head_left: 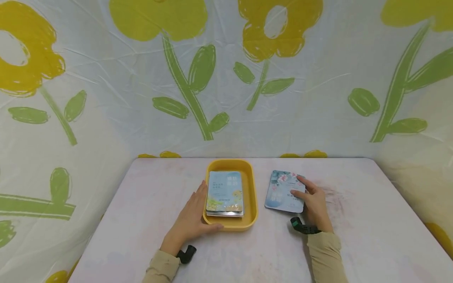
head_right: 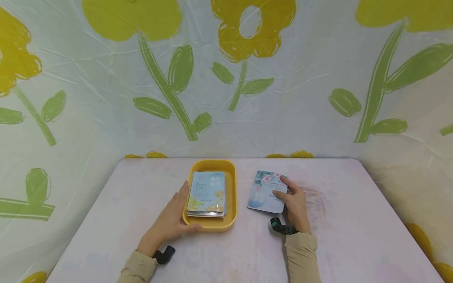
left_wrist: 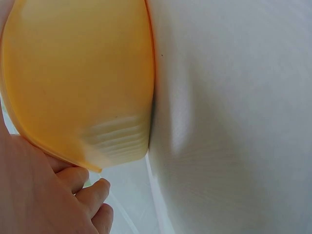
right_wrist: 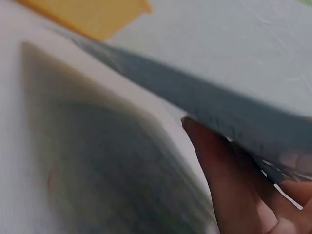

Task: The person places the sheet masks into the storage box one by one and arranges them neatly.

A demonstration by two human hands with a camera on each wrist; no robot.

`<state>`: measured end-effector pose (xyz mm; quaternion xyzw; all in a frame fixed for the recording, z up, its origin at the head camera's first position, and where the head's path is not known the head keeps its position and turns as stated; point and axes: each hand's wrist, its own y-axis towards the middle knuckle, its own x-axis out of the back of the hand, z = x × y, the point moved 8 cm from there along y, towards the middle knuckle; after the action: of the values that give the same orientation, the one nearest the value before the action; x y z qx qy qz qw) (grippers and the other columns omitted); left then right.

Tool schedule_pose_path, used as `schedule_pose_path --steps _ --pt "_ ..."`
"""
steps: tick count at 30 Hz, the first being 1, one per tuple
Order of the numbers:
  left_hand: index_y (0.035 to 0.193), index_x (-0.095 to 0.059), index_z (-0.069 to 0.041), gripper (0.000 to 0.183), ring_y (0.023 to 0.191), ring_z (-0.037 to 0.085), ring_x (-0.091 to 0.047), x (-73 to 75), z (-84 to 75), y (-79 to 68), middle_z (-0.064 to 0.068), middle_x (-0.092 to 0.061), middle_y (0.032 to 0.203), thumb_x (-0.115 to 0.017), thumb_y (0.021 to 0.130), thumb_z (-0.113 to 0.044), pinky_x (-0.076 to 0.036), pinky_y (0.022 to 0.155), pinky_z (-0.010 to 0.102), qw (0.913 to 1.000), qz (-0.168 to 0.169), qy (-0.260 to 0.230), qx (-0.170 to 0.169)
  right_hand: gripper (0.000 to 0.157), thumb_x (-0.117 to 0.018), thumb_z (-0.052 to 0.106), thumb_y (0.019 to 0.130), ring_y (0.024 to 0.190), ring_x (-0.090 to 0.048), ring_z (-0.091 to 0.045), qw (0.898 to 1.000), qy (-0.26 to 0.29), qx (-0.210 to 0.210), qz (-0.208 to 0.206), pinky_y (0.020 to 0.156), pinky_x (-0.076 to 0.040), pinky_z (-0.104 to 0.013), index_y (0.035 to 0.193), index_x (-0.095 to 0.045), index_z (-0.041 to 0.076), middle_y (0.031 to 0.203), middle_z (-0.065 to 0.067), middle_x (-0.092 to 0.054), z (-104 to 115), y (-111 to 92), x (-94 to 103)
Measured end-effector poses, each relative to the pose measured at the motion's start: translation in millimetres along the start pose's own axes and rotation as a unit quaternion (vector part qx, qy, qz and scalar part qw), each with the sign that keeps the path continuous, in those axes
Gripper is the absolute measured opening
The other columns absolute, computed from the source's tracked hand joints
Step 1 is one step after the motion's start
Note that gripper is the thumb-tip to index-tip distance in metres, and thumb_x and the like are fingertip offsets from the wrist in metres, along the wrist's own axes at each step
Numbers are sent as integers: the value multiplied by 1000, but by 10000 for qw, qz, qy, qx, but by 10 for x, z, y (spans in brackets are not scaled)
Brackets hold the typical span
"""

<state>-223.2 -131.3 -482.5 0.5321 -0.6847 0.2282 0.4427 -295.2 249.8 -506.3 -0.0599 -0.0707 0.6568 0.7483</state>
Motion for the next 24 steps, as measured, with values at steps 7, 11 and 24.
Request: schedule_pose_path --steps 7,11,24 --pt "160 -2 -9 131 152 11 -2 18 -12 2 3 0 167 -67 70 -80 -10 124 40 10000 10 -70 9 70 -66 1 93 119 -52 -12 9848 1370 89 1064 91 -55 -22 155 -34 9 161 -15 -21 65 -41 -146" --pt "160 -1 -10 131 152 11 -1 18 -7 -3 3 0 167 -65 71 -82 -10 124 40 10000 12 -46 9 69 -59 -3 97 120 -54 -12 9708 1753 241 1622 93 -55 -27 157 -28 10 159 -13 -25 120 -71 -223" --pt "160 -2 -9 131 152 15 -4 26 -25 -2 6 -2 167 -62 71 -83 -12 124 43 9999 -48 -46 -133 75 -42 -20 96 128 -53 -20 9141 2682 580 2985 97 -53 -34 160 -15 7 159 -12 -22 272 -215 -452"
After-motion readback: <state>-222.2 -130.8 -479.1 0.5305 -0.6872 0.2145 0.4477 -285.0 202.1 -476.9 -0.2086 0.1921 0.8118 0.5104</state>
